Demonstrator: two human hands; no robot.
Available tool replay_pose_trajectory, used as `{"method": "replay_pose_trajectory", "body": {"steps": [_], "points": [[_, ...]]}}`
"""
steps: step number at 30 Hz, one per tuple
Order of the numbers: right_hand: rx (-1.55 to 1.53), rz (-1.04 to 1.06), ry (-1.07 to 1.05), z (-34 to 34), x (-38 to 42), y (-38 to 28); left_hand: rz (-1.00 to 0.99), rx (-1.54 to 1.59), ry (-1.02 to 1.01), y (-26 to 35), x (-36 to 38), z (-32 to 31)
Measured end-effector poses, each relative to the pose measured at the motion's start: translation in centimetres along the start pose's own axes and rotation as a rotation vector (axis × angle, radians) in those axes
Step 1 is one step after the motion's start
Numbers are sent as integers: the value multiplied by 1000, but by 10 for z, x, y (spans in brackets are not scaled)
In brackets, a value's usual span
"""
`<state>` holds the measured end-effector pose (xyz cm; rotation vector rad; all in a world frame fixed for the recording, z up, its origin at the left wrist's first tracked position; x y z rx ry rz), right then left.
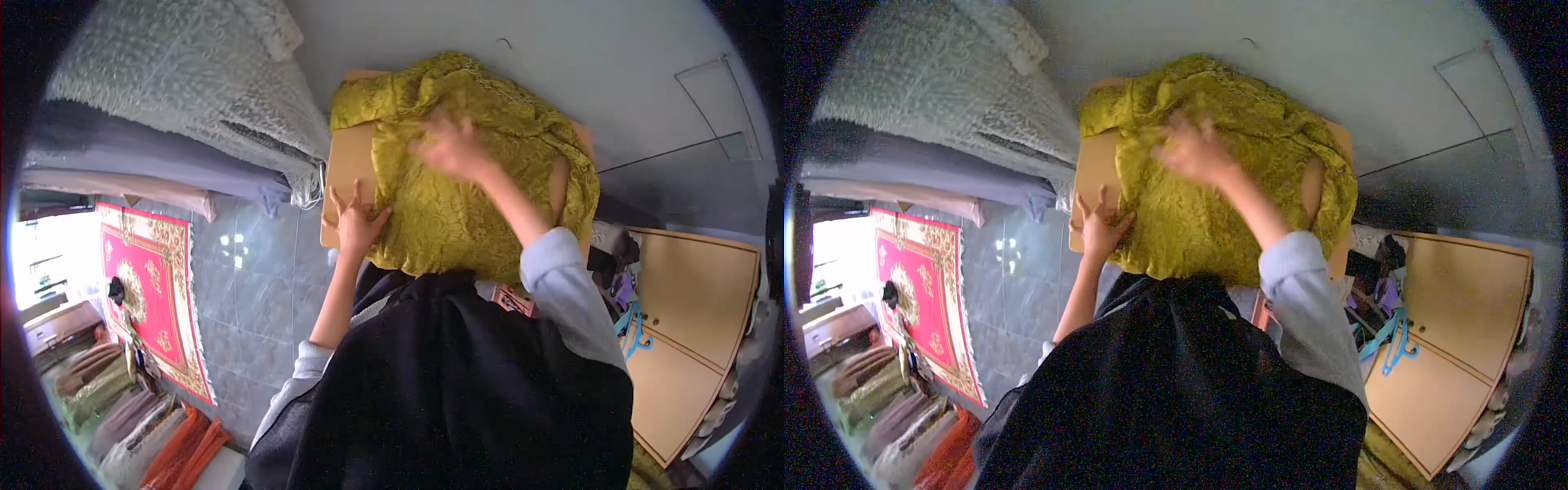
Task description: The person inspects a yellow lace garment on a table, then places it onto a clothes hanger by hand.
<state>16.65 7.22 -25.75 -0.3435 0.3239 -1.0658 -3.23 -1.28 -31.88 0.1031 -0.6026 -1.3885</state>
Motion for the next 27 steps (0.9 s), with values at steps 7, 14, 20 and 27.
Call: {"method": "replay_pose_trajectory", "body": {"steps": [7, 14, 20, 27], "points": [[106, 620, 44, -50, 20, -83, -154, 316, 193, -42, -13, -11], [500, 246, 286, 17, -8, -17, -32, 283, 155, -38, -1, 2], [82, 641, 52, -42, 75, -65, -115, 322, 185, -33, -1, 0], [318, -2, 612, 10, 88, 34, -92, 95, 134, -12, 0, 3]]}}
Point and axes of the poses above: each hand's wrist, its own x-axis away from the middle knuckle, its own z-axis out of the back of the hand, y = z × x, the point moved 7 cm from there along -x, towards the middle knuckle, and after that the axes turned 8 degrees about z, right-handed, at the moved point
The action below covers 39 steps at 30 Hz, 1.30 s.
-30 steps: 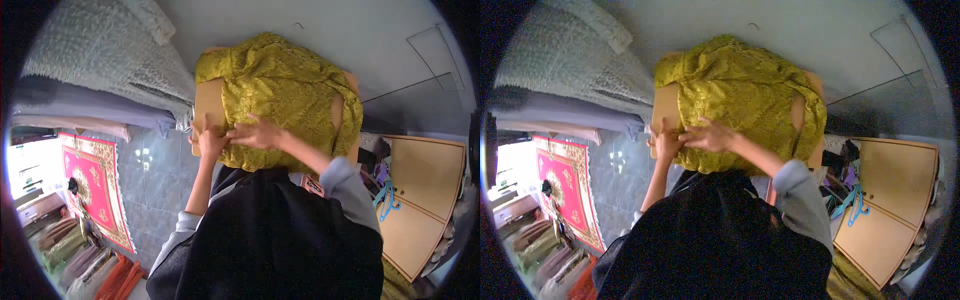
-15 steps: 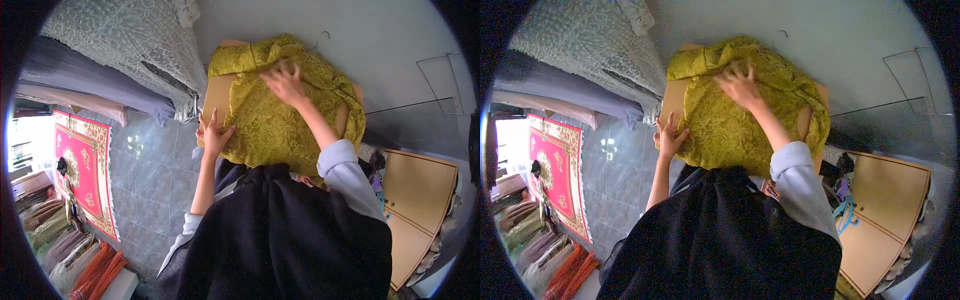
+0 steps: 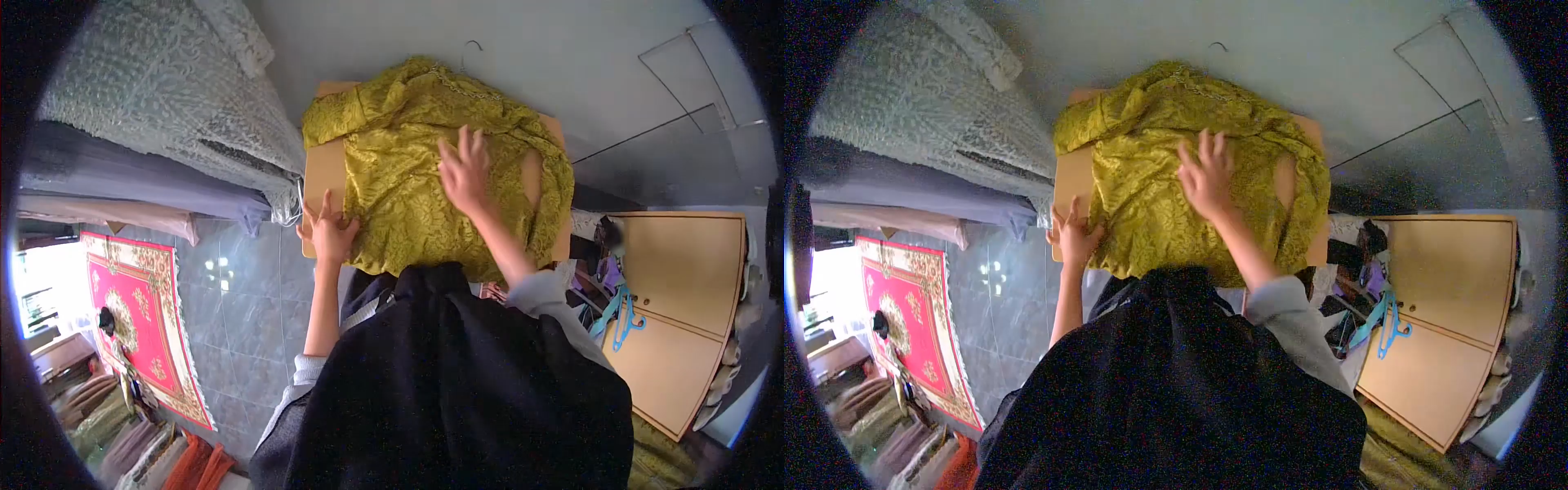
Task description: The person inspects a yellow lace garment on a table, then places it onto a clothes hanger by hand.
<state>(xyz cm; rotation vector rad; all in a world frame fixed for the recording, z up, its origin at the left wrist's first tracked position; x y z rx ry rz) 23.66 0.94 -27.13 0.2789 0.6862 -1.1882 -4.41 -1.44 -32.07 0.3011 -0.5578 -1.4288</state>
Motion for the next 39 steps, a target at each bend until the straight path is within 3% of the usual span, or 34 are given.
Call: {"method": "replay_pose_trajectory", "body": {"steps": [2, 3, 5, 7, 9, 10, 12, 13, 14, 16, 18, 19, 21, 22, 24, 26, 27, 29, 31, 33, 35, 37, 39], "points": [[-185, 174, -498, -5, 32, -42, 94, -52, 8, -5, -5, 7], [-17, 490, -544, 4, 45, -52, 115, -123, -10, -4, -7, 11], [56, 135, -464, 26, 41, -8, 104, -59, 57, 7, -19, 30], [117, -260, -119, 36, 54, 63, 61, -30, 136, 19, -39, 46], [24, -453, 38, 64, 39, 76, -68, -45, 250, 43, -67, 54], [66, -382, 99, 58, 35, 79, -101, -81, 278, 66, -75, 63], [44, -365, -28, 51, 15, 55, -226, -173, 309, 91, -101, 59], [-129, -369, 8, 38, 11, 51, -206, -196, 296, 99, -114, 56], [-30, -294, -18, 28, 1, 37, -218, -195, 303, 102, -118, 59], [-213, -321, -27, 22, 1, 19, -169, -250, 265, 107, -128, 62], [-214, -366, -102, 31, 5, 8, -158, -166, 283, 113, -110, 72], [-61, -349, -80, 34, 18, 12, -136, -143, 279, 112, -100, 72], [170, -450, -144, 54, 46, 30, -198, -71, 254, 111, -73, 60], [26, -708, -201, 62, 70, 53, -178, -91, 181, 116, -54, 54], [434, -713, -97, 110, 107, 65, -281, -108, 102, 127, -23, 28], [477, -950, -49, 136, 165, 87, -366, -116, 4, 144, 8, 2], [487, -966, -50, 143, 183, 88, -398, -137, -46, 148, 18, -15], [582, -1291, -261, 163, 220, 88, -541, -81, -124, 172, 38, -24], [560, -1298, -209, 168, 239, 91, -654, -93, -189, 191, 51, -35], [566, -1127, -15, 178, 226, 89, -695, -103, -244, 214, 65, -35], [585, -1123, -46, 195, 193, 83, -784, -32, -246, 231, 81, -41], [456, -771, 142, 215, 139, 61, -804, -11, -252, 251, 100, -38], [301, -699, 159, 221, 97, 36, -834, 29, -282, 266, 116, -31]]}}
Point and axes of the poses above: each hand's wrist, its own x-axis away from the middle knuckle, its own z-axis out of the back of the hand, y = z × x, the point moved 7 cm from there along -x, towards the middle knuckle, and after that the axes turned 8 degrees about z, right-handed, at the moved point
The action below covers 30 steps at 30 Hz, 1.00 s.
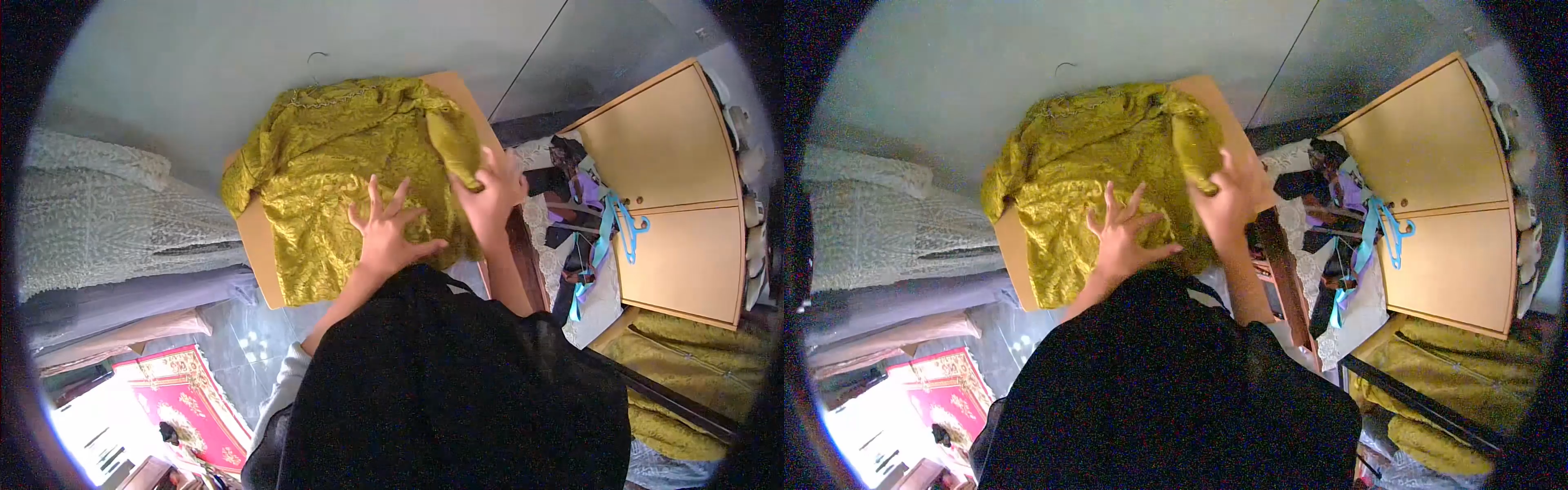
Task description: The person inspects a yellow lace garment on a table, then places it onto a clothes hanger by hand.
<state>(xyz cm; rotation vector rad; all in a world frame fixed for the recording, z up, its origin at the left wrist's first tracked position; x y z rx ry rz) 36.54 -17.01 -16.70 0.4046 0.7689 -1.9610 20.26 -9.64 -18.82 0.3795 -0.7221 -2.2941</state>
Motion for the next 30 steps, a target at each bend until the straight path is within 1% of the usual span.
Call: {"method": "replay_pose_trajectory", "body": {"steps": [2, 3, 5, 6, 8, 9, 10, 11, 12, 13, 14, 15, 17, 18, 19, 21, 22, 23, 24, 25, 27, 28, 29, 30], "points": [[-322, -45, -141, -11, -1, -21, 14, -33, 23, 7, 1, -4], [-337, 142, -10, -6, -1, -44, 81, -114, -38, 3, 1, -10], [-439, 170, -151, -25, 2, -53, 260, 66, 37, -34, -2, -28], [-437, 51, -230, -32, 5, -48, 340, 105, 96, -48, 4, -26], [-596, -59, -236, -55, 9, -26, 466, -6, 137, -62, 14, -7], [-265, 16, -236, -49, 14, -27, 571, -60, 155, -69, 22, 0], [-256, 120, -198, -50, 17, -35, 580, -65, 160, -69, 28, 4], [-247, 225, -158, -50, 20, -46, 589, -113, 72, -69, 33, 2], [-325, 427, -118, -49, 27, -68, 596, -160, -17, -70, 39, -1], [-327, 712, -206, -62, 42, -81, 578, -146, -27, -84, 46, -16], [-324, 995, -291, -81, 64, -89, 583, -152, -24, -84, 50, -15], [-215, 1019, -565, -115, 67, -73, 574, -175, -57, -83, 52, -16], [-240, 281, -650, -171, 22, 36, 575, -175, -81, -86, 56, -14], [-98, 256, -371, -177, 5, 87, 584, -178, -71, -87, 57, -14], [40, 226, -88, -173, -5, 117, 595, -176, -79, -87, 57, -15], [-43, -67, -177, -132, -32, 77, 629, -131, -89, -87, 56, -17], [-69, 246, -107, -123, -28, 40, 631, -133, -88, -87, 56, -16], [-219, 301, -141, -134, -21, 15, 620, -151, -108, -87, 55, -18], [-310, 712, -194, -106, 7, -37, 610, -167, -126, -85, 54, -21], [-311, 715, -198, -104, 10, -36, 622, -145, -120, -85, 54, -19], [-436, 830, -970, -143, 50, -42, 603, -134, -96, -90, 58, -22], [-386, 555, -637, -151, 20, -3, 582, -118, -68, -91, 59, -21], [-325, 282, -310, -151, -6, 48, 597, -119, -100, -92, 60, -21], [-144, 132, -446, -149, -14, 73, 600, -119, -100, -90, 61, -21]]}}
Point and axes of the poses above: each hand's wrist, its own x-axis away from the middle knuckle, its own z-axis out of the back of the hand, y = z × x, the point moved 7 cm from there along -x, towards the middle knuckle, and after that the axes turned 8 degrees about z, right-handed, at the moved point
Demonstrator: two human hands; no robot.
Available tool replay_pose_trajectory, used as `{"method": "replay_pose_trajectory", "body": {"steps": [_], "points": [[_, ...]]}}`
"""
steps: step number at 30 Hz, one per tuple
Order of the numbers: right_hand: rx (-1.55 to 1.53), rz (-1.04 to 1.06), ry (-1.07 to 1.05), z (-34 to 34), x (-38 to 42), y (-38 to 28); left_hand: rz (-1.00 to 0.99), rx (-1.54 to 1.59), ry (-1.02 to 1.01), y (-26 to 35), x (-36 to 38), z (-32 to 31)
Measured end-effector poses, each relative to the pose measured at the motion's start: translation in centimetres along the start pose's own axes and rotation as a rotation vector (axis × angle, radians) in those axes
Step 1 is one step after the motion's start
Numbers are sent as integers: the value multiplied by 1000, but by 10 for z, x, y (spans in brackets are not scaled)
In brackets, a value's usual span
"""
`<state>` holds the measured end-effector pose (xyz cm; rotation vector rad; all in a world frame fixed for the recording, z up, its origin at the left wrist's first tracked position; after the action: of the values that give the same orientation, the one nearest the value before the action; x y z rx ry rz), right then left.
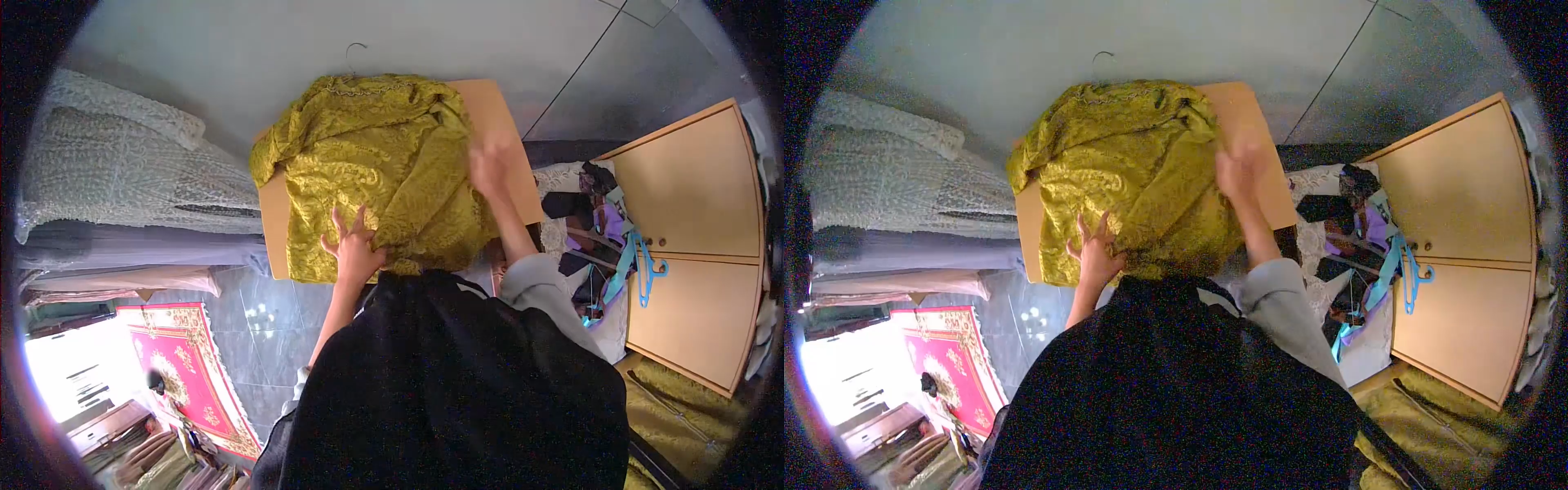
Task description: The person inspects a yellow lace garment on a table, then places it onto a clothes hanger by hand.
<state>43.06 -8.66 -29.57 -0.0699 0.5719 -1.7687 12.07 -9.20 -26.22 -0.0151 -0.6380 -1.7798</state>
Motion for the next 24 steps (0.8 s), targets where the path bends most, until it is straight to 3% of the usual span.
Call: {"method": "replay_pose_trajectory", "body": {"steps": [1, 3, 4, 6, 7, 9, 10, 12, 13, 15, 16, 19, 20, 22, 23, 24], "points": [[134, -193, -126, 10, -1, 17, -9, 26, 17, 3, 0, 3], [169, 142, 225, 25, 4, -19, -20, 52, 32, 9, -2, 6], [-236, 356, 313, 30, 15, -55, -49, 39, 37, 15, -4, 6], [-78, 592, -183, 20, 50, -131, -138, 32, 57, 31, -4, 9], [-79, 591, -185, 17, 51, -127, -138, 32, 55, 36, -3, 13], [25, 683, -499, -25, 59, -110, -197, -61, 34, 47, 0, 21], [-378, 391, -24, -10, 38, -66, -198, -63, 33, 50, -1, 23], [-300, -116, -462, -53, 23, 34, -173, 31, 37, 53, -1, 26], [-298, -111, -466, -32, 23, 18, -168, 34, 39, 58, -1, 28], [-38, -71, -204, 52, 19, -43, -264, 93, 109, 76, 2, 36], [-262, 165, -29, 47, 23, -60, -290, 73, 126, 83, 0, 36], [-164, 424, -232, 69, 46, -134, -322, 105, 169, 96, -3, 40], [-166, 430, -238, 59, 46, -126, -320, 41, 181, 96, -2, 45], [-535, 228, 7, 47, 32, -79, -255, 30, 199, 88, 0, 65], [-571, 290, 240, 66, 22, -67, -160, 57, 202, 76, -3, 75], [-727, 25, 278, 69, 12, -31, -105, 62, 283, 58, -5, 83]]}}
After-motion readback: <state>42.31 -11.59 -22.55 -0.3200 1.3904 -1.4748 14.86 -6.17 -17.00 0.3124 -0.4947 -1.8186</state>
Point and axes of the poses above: each hand's wrist, its own x-axis away from the middle knuckle, its own z-axis out of the back of the hand, y = z × x, the point moved 7 cm from there along -x, towards the middle knuckle, and after that the axes turned 8 degrees about z, right-handed, at the moved point
